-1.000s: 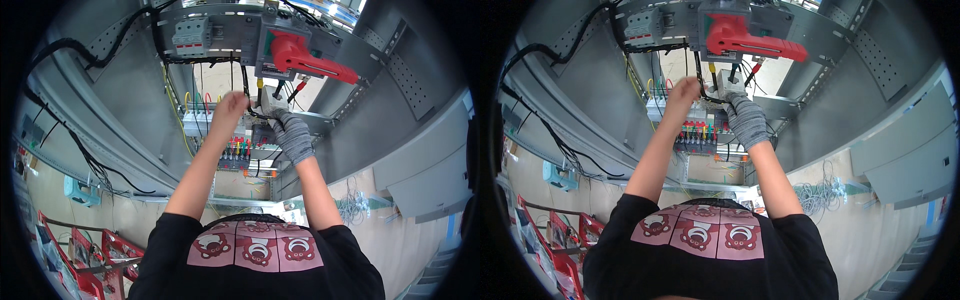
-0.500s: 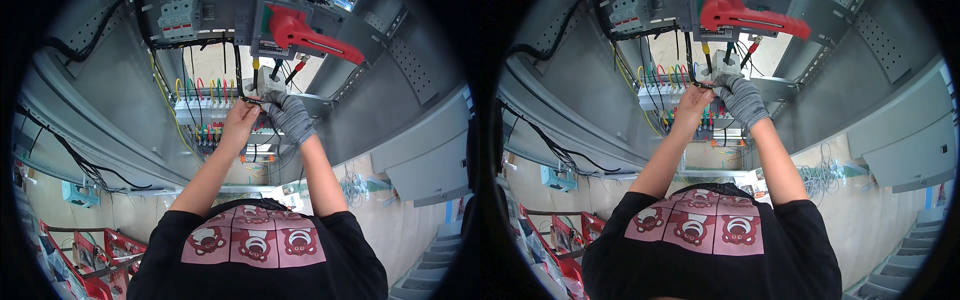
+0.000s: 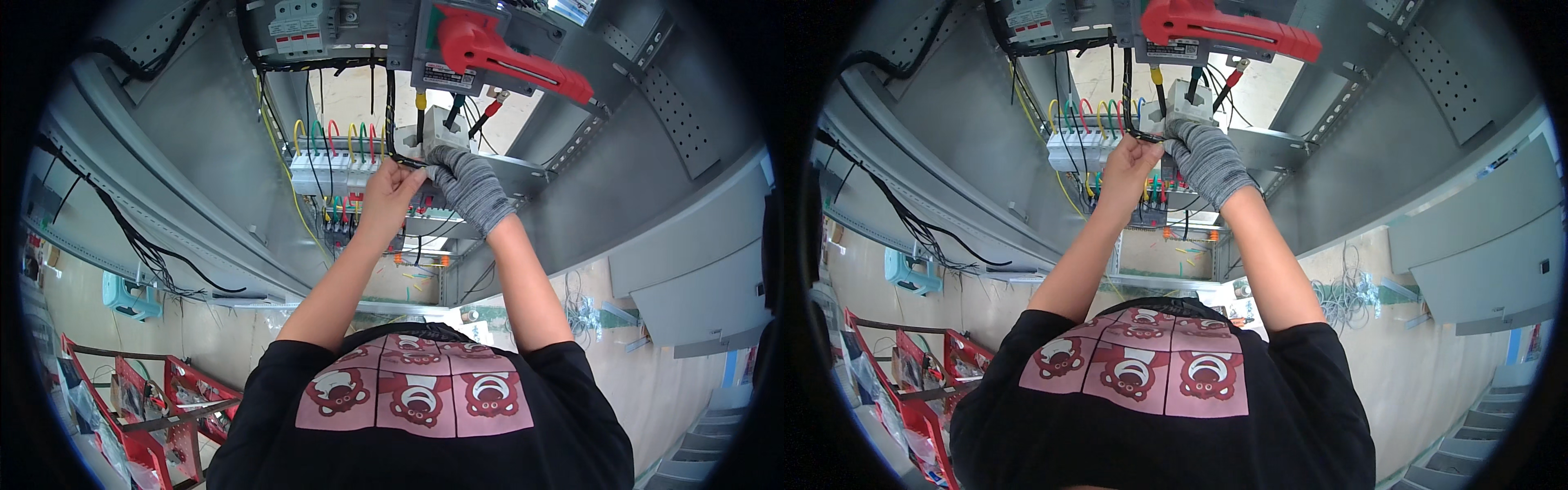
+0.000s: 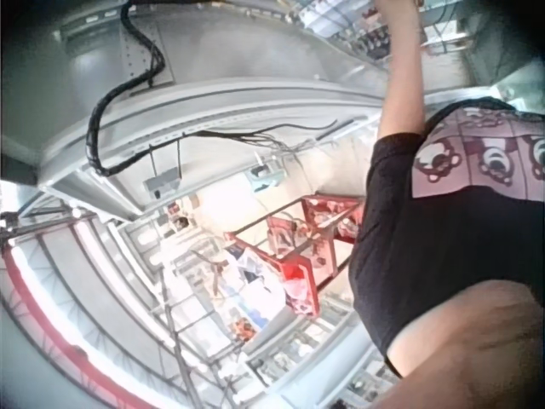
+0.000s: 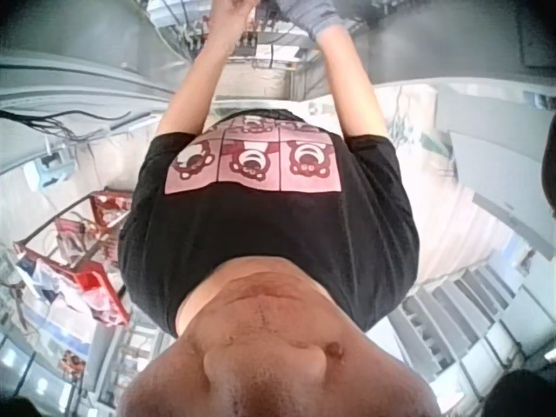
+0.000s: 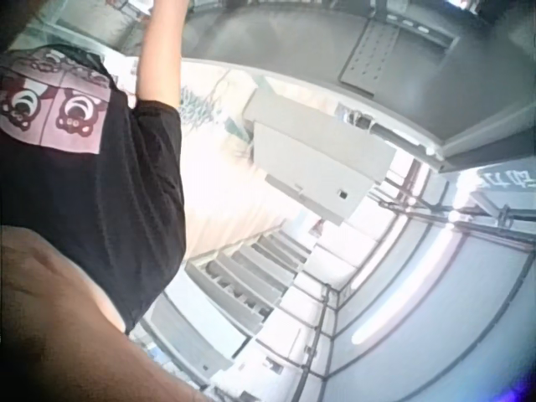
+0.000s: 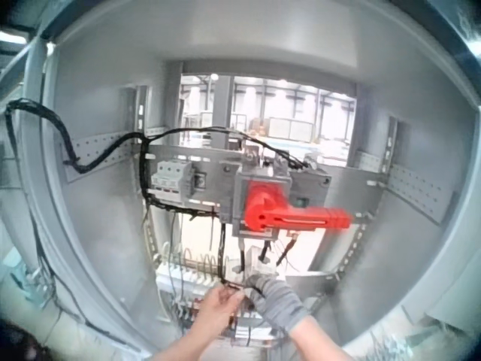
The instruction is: The person routes and secures black cables inside an open electrical cabinet, using zip ties to fasten them to the interior frame. They retrieve additional zip ties from a nearby red tool cart and continue bundling and organizing the wires within the cabinet.
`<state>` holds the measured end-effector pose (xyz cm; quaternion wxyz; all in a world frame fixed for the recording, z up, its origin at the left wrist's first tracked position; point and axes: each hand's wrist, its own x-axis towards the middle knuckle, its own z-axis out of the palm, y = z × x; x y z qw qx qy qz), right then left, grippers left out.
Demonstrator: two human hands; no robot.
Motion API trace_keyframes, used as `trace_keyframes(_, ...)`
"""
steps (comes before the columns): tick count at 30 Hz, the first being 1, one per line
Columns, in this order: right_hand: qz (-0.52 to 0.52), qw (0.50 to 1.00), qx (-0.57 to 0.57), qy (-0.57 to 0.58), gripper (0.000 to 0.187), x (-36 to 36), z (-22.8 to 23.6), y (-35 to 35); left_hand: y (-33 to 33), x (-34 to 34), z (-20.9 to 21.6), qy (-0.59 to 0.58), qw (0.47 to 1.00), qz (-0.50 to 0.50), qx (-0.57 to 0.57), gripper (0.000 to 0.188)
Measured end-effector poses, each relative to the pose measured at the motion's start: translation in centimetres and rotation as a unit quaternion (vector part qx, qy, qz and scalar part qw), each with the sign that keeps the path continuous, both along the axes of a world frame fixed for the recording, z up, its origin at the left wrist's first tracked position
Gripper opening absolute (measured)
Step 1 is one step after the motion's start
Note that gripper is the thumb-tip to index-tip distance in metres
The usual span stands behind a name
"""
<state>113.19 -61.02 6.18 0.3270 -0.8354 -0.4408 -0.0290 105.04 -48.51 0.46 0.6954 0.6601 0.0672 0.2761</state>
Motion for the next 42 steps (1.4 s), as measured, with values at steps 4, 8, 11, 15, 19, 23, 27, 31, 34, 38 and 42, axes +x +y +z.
trace_keyframes(4,0.008,0.995,0.034,-0.096,0.029,0.7,-1.1,0.2,0.2,-0.2,0.4,0.055,0.998,0.005,-0.005,0.015)
trace_keyframes(8,-0.005,0.988,-0.074,-0.136,0.021,-0.2,0.8,0.9,1.1,-0.2,1.5,0.07,0.994,-0.004,-0.082,0.017)
trace_keyframes(11,-0.033,0.972,-0.083,-0.216,0.024,0.2,0.1,1.6,2.6,0.8,2.0,0.062,0.996,0.019,-0.056,0.017)
trace_keyframes(15,-0.049,0.964,-0.098,-0.242,0.028,-0.4,0.0,2.2,5.7,2.3,1.4,0.128,0.975,0.039,0.177,0.023)
trace_keyframes(19,-0.05,0.96,-0.1,-0.258,0.025,0.1,-0.6,2.2,6.2,3.5,2.8,-0.03,0.977,0.13,0.166,0.026)
trace_keyframes(23,-0.076,0.952,-0.13,-0.266,0.023,-0.8,-0.6,2.6,7.5,4.1,4.6,0.066,0.921,0.164,0.347,0.029)
trace_keyframes(27,-0.087,0.944,-0.108,-0.3,0.025,-0.9,-1.6,2.8,7.9,5.1,2.6,0.021,0.967,0.09,0.236,0.027)
trace_keyframes(31,-0.104,0.95,-0.127,-0.265,0.026,-0.9,-1.7,2.9,7.2,3.7,2.7,0.105,0.979,0.011,0.176,0.024)
trace_keyframes(34,-0.1,0.94,-0.13,-0.298,0.023,-0.7,-2.2,2.9,7.8,3.9,2.7,0.095,0.981,-0.003,0.169,0.023)
trace_keyframes(38,-0.105,0.938,-0.121,-0.306,0.022,-0.7,-2.2,3.0,7.5,3.1,1.6,0.072,0.99,-0.049,0.113,0.022)
trace_keyframes(42,-0.111,0.946,-0.116,-0.282,0.024,-0.9,-2.0,2.9,7.4,3.2,1.7,0.083,0.989,-0.051,0.113,0.019)
